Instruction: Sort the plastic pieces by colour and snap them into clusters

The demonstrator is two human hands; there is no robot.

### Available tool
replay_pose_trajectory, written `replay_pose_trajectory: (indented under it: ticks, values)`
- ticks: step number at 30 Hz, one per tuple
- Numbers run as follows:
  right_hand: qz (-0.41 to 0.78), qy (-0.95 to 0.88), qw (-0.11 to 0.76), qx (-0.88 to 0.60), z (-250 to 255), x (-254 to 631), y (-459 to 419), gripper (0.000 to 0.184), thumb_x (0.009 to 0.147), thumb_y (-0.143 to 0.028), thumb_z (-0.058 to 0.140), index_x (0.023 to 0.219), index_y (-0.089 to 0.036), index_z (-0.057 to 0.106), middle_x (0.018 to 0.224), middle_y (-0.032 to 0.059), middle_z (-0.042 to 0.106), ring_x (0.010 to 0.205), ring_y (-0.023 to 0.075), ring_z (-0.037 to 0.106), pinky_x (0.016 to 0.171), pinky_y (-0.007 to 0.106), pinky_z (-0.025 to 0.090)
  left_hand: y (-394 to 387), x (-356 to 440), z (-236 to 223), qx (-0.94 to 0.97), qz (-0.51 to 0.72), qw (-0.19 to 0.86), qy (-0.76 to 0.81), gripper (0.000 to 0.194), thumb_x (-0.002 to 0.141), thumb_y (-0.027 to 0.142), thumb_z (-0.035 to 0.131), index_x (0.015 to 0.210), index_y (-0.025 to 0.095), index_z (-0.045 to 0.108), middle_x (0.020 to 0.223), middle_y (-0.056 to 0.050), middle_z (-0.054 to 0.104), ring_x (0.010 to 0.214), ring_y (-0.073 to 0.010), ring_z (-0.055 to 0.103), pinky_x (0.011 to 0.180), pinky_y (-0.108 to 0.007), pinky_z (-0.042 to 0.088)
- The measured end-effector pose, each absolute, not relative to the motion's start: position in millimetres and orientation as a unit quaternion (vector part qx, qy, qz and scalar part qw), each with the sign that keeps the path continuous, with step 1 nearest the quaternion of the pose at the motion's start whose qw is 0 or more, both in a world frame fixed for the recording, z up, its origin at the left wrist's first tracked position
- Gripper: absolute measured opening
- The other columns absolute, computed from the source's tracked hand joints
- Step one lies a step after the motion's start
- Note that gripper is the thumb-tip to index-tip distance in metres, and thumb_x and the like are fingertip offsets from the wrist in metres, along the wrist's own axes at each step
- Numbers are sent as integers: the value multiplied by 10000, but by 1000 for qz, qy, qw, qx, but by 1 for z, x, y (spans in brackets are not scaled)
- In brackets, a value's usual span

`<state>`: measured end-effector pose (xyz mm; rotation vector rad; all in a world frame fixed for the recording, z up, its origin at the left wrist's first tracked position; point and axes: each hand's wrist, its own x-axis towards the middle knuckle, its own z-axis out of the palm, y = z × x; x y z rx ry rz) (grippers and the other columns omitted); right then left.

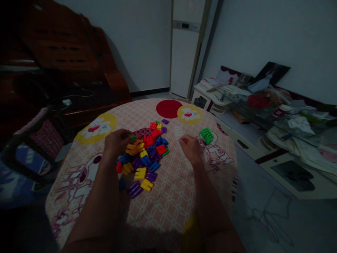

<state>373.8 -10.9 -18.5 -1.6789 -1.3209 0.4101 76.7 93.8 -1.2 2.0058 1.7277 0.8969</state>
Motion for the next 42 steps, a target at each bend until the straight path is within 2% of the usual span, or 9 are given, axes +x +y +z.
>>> replay_pose_trajectory:
  ticks: [4, 7, 11, 16, 18, 24, 29, 34, 42]
  values:
    - [280, -599, 490, -569, -6, 329, -14, 298, 835, -352, 621, 1060, -202, 747, 988, 61, 750, 809, 177, 687, 724, 287, 550, 74, 107, 18, 759, 356, 289, 462, 245, 738, 281, 629, 948, 195, 723, 849, -37, 758, 782, -202, 687, 708, -279, 508]
    - [308, -624, 486, -529, 2, 317, -17, 322, 862, -312, 608, 1148, -223, 728, 1098, 60, 741, 896, 178, 689, 811, 299, 549, 58, 138, 19, 790, 329, 360, 370, 204, 739, 258, 615, 911, 188, 699, 821, -34, 744, 758, -194, 680, 677, -279, 508]
    - [316, -621, 468, -544, -1, 330, -18, 262, 835, -291, 623, 1051, -204, 744, 943, 34, 747, 869, 180, 695, 798, 290, 547, 44, 165, 14, 795, 325, 363, 360, 132, 744, 217, 606, 854, 188, 675, 744, -22, 710, 687, -177, 654, 648, -282, 497]
    - [341, -567, 452, -598, -15, 368, -14, 273, 775, -291, 633, 1002, -166, 720, 718, -1, 686, 644, 149, 658, 605, 249, 529, 44, 168, 11, 778, 357, 358, 374, 230, 760, 193, 613, 975, 186, 695, 920, -53, 750, 802, -195, 687, 750, -313, 526]
    - [294, -551, 440, -645, -20, 385, -13, 273, 774, -278, 614, 997, -161, 722, 704, 3, 688, 634, 149, 655, 602, 248, 522, 46, 165, 12, 777, 356, 353, 380, 210, 775, 214, 616, 965, 183, 700, 910, -55, 752, 797, -199, 687, 739, -312, 522]
    - [34, -516, 326, -792, -33, 426, -18, 177, 745, -206, 599, 825, -174, 753, 778, 64, 749, 730, 189, 678, 721, 295, 502, 51, 158, 14, 780, 349, 341, 391, 217, 795, 291, 615, 953, 179, 713, 856, -42, 750, 756, -197, 676, 690, -300, 503]
    - [-13, -486, 311, -817, -32, 449, -16, 186, 746, -219, 577, 725, -169, 755, 693, 67, 733, 660, 191, 658, 669, 283, 464, 57, 142, 20, 762, 371, 330, 415, 228, 788, 315, 619, 938, 182, 729, 883, -40, 761, 769, -190, 682, 698, -285, 514]
    - [-111, -458, 303, -828, -23, 462, 0, 201, 756, -185, 558, 764, -122, 749, 818, 133, 746, 768, 223, 658, 742, 313, 450, 68, 112, 23, 723, 406, 304, 469, 282, 795, 360, 619, 977, 184, 745, 873, -41, 764, 780, -192, 693, 693, -276, 530]
    - [-126, -464, 219, -849, -26, 458, 12, 180, 811, -163, 549, 797, -119, 723, 858, 143, 707, 781, 215, 608, 728, 314, 425, 75, 87, 25, 683, 425, 279, 524, 306, 777, 376, 632, 984, 182, 748, 790, -38, 747, 720, -191, 693, 634, -265, 532]
